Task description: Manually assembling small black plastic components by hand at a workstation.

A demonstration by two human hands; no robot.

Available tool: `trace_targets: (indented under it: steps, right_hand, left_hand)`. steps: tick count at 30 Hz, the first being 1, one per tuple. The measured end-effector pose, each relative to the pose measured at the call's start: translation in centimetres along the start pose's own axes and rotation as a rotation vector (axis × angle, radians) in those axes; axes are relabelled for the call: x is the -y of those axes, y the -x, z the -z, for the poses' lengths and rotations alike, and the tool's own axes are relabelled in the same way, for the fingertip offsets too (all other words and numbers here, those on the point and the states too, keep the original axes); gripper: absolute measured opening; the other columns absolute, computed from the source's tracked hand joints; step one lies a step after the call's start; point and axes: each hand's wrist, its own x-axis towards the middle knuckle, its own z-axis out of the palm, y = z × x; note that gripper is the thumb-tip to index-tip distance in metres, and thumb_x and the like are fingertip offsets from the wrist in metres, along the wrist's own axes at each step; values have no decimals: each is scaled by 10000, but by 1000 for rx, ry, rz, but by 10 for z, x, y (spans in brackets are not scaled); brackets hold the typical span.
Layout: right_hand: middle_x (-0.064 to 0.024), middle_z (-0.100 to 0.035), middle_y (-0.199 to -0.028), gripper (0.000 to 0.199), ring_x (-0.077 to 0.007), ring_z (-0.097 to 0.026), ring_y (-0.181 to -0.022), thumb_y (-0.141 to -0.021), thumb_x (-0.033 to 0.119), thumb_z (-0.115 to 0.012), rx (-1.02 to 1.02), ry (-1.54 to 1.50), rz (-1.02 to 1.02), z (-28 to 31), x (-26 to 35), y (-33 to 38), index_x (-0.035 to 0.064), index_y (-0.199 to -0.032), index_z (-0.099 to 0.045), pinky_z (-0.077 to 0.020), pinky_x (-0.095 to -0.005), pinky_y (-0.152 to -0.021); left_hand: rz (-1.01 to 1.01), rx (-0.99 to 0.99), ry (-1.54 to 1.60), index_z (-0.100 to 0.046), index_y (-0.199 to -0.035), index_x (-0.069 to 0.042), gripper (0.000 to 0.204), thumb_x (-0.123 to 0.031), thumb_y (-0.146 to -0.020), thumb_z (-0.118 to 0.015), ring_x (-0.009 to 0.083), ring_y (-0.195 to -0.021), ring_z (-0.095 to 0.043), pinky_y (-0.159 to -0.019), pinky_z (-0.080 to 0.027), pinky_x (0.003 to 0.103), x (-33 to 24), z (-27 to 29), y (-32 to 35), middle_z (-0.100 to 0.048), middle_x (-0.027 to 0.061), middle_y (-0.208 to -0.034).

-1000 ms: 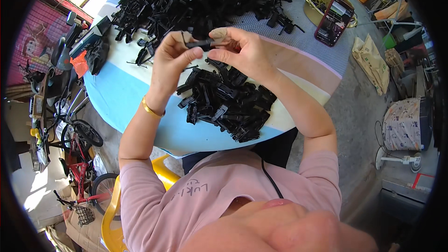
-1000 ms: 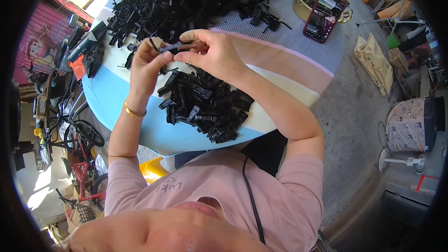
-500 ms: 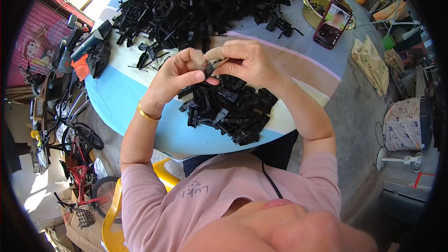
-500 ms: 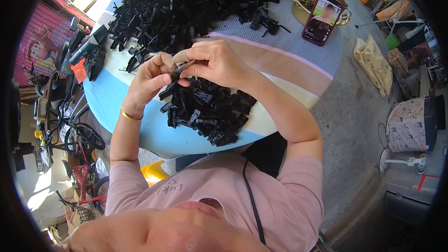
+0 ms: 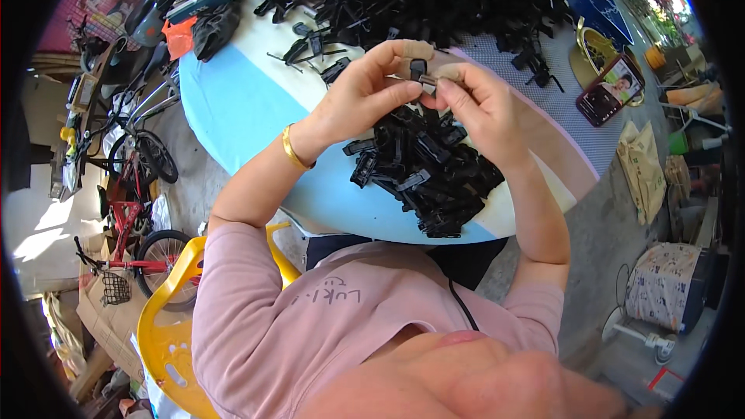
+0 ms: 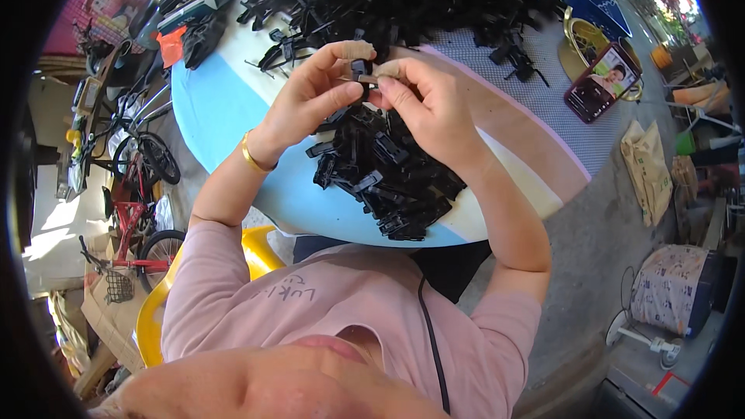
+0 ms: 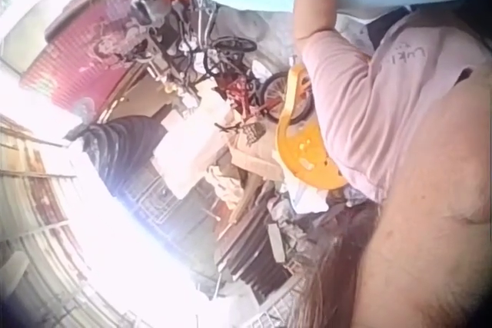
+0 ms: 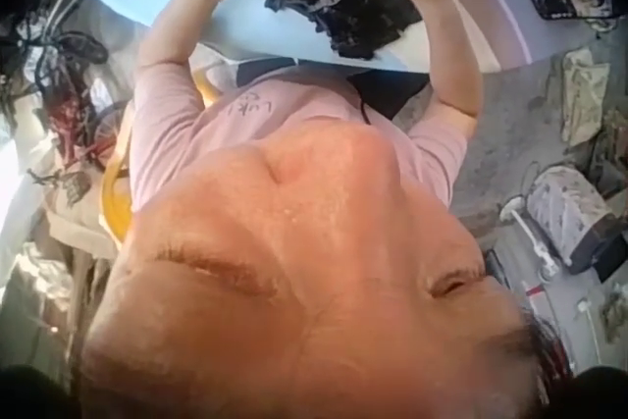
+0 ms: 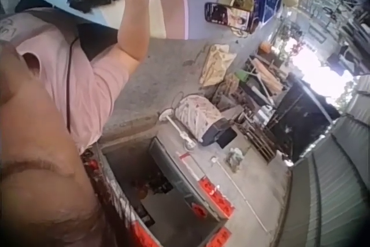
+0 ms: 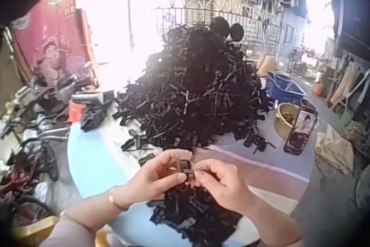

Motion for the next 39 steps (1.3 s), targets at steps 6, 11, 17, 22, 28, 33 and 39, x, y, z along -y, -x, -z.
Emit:
trace_targets:
  steps: [6,11,17,22,28,33,39]
  right_hand:
    - [21,-536,-681,159,-32,-464,-630,-887,70,-504,21,94,-16,-4,-4,2,-20,-983,-595,-353,-158,-562]
    - [15,-539,-663,163,-45,-472,-586,-879,58,-511,1,147,-12,-5,-2,4,-30,-977,-605,-366,-170,-519]
    - [-33,-551,-608,133,-80,-509,-524,-844,26,-543,-102,435,313,-9,0,4,-30,-939,-617,-384,-209,-471]
    - [-21,-537,-580,111,-70,-499,-513,-842,25,-543,-97,482,273,-12,2,6,-16,-910,-620,-371,-212,-459]
    - [25,-520,-582,132,-29,-435,-522,-873,84,-516,-32,255,0,-13,3,8,4,-849,-619,-316,-184,-465]
    - [43,-514,-600,164,-17,-424,-538,-888,130,-502,18,205,-89,-6,-1,7,19,-870,-620,-308,-168,-477]
    - [35,-532,-669,130,-11,-445,-560,-804,73,-628,-86,265,111,-2,-3,0,18,-920,-607,-349,-151,-507]
  left_hand:
    - [-133,-102,-25,-426,-1119,13,308,15,-842,-560,106,-898,-574,-790,-487,241,5,-8,3,-543,75,-1027]
    - [-135,-169,-33,-434,-1101,8,323,-9,-825,-601,77,-861,-560,-741,-485,216,9,-11,4,-557,70,-1014]
    - [-69,-230,-114,-469,-1058,12,313,-34,-801,-642,58,-770,-561,-674,-481,197,5,-12,5,-589,56,-957]
    - [-126,-235,-290,-487,-1006,9,286,-36,-782,-660,67,-729,-577,-651,-489,208,12,-8,6,-606,48,-896]
    - [-268,-248,-372,-497,-963,7,252,-17,-769,-657,128,-782,-624,-686,-507,239,12,-11,7,-618,69,-872]
    - [-419,-256,-573,-516,-991,11,274,4,-755,-655,173,-786,-640,-693,-513,255,13,-13,5,-625,103,-889]
    - [-206,-317,-712,-417,-1195,-41,594,-57,-687,-724,193,-708,-639,-619,-501,279,3,-17,6,-635,107,-867]
